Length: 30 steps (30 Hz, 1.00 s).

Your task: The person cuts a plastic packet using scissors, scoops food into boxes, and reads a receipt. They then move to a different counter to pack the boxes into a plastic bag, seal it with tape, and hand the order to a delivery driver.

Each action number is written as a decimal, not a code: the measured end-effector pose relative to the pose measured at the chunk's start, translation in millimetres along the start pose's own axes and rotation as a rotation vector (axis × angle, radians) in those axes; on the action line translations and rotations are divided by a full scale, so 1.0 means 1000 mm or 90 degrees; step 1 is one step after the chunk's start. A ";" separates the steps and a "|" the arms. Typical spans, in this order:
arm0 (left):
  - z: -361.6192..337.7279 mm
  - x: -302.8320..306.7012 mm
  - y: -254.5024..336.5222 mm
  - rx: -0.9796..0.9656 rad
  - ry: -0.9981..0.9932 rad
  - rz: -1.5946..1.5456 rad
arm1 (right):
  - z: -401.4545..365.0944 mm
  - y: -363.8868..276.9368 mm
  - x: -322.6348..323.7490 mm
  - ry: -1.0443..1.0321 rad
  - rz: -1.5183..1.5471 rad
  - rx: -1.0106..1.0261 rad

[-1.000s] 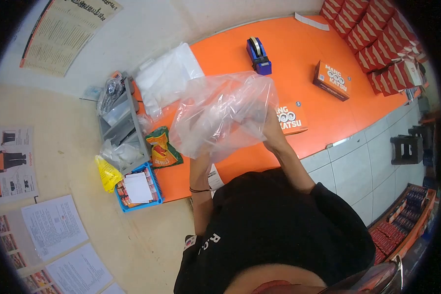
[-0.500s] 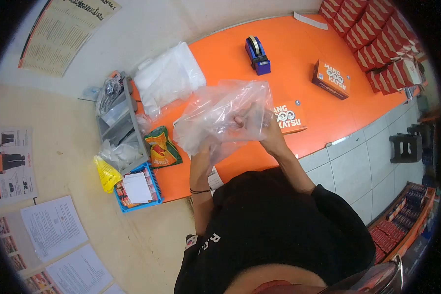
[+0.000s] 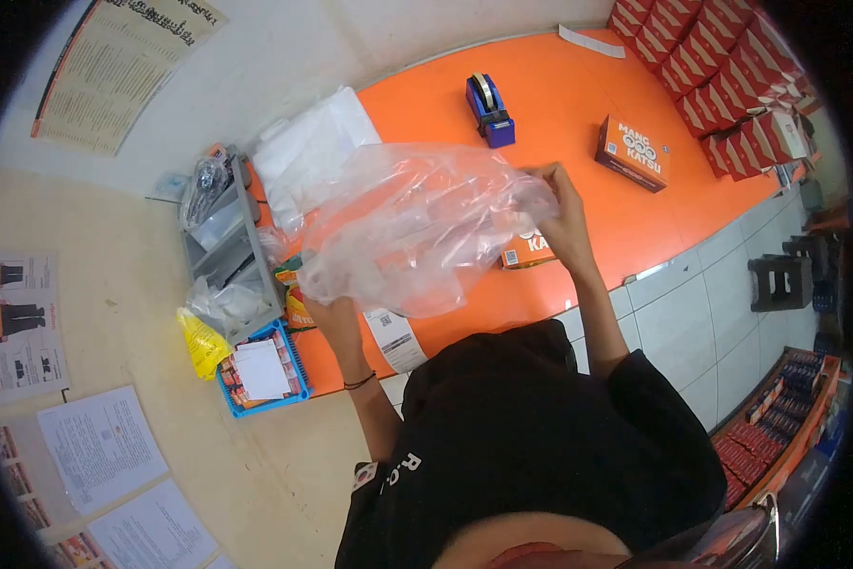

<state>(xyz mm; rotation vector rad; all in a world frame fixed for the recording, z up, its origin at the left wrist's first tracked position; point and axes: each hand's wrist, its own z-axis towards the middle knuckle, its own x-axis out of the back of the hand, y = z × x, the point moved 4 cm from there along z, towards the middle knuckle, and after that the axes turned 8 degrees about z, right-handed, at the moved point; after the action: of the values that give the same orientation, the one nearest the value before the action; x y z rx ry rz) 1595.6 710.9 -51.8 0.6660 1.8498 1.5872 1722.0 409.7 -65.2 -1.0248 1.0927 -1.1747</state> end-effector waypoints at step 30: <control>-0.071 -0.115 -0.174 -0.088 -0.672 0.486 | -0.053 0.174 0.086 -0.202 -0.076 -0.358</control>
<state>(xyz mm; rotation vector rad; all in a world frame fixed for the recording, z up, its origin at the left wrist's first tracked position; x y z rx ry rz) 1625.7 553.0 -202.3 1.8358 0.7057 1.2832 1705.0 341.7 -253.2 -1.6680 1.1390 -0.7643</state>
